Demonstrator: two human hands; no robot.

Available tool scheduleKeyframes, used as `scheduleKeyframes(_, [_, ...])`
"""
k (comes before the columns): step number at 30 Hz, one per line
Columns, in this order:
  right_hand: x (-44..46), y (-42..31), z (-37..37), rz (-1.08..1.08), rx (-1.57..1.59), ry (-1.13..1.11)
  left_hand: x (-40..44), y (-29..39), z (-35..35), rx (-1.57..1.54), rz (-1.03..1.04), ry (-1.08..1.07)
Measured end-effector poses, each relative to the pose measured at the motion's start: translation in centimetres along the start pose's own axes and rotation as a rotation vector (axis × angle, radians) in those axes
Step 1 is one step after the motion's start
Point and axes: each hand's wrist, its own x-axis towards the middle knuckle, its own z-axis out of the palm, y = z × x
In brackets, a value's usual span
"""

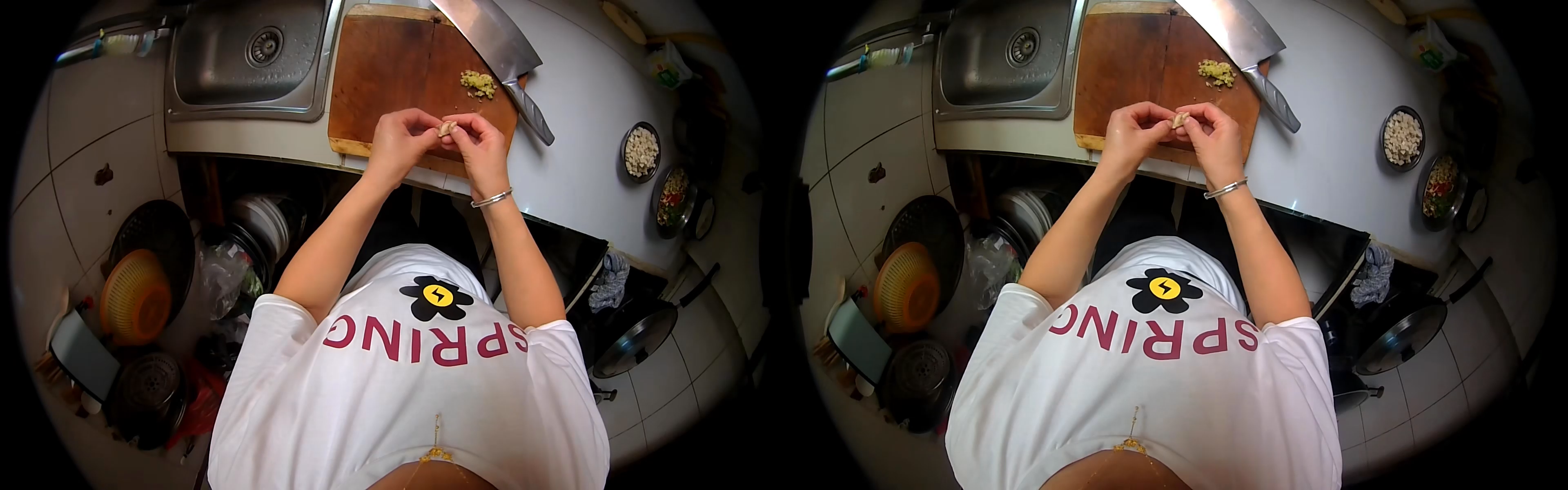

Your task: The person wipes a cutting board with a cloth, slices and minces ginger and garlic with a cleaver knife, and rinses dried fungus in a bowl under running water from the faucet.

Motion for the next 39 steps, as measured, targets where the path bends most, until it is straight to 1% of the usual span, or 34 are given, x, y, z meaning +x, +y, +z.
scheduleKeyframes(3, [0.1, -0.3, -0.3, 0.105, 0.109, -0.017, -0.1, 0.5, 0.1, -0.057, -0.083, -0.016])
scheduleKeyframes(6, [0.2, -0.2, -0.6, 0.193, 0.196, -0.045, -0.1, 0.0, -0.1, -0.149, -0.124, -0.026])
scheduleKeyframes(10, [0.5, 0.4, -1.2, 0.289, 0.340, -0.099, -0.3, -0.1, -0.4, -0.349, -0.267, -0.044])
scheduleKeyframes(13, [0.7, 0.3, -1.2, 0.310, 0.338, -0.101, -0.1, -0.5, -0.3, -0.427, -0.333, -0.027])
scheduleKeyframes(15, [0.5, 0.3, -0.3, 0.131, 0.159, -0.020, 0.0, -0.2, -0.3, -0.427, -0.354, -0.025])
scheduleKeyframes(16, [0.4, 0.3, 0.1, 0.042, 0.070, 0.020, 0.0, -0.3, -0.3, -0.425, -0.332, -0.022])
scheduleKeyframes(19, [0.4, 0.0, -0.3, -0.504, -0.719, 0.033, 0.0, -0.7, -0.3, -0.404, -0.268, -0.005])
scheduleKeyframes(22, [0.1, -0.1, -0.2, -0.453, -0.675, 0.024, 0.2, -0.8, -0.1, -0.345, -0.209, 0.012])
scheduleKeyframes(25, [0.2, -0.1, -0.3, -0.356, -0.571, 0.014, 0.2, -0.8, 0.1, -0.274, -0.178, 0.001])
scheduleKeyframes(31, [0.6, -0.6, -1.4, -0.246, -0.636, -0.080, 0.3, -0.4, -0.3, -0.120, -0.151, -0.043])
scheduleKeyframes(33, [0.8, 0.2, -1.8, -0.163, -0.441, -0.100, 0.6, -0.3, -0.5, -0.104, -0.145, -0.048])
scheduleKeyframes(37, [1.1, 0.9, -2.8, -0.019, -0.107, -0.114, 1.0, -0.8, -0.9, 0.047, -0.110, -0.029])
scheduleKeyframes(39, [1.0, 0.9, -3.0, -0.042, -0.266, -0.045, 1.3, -0.9, -1.3, 0.133, -0.066, -0.007])
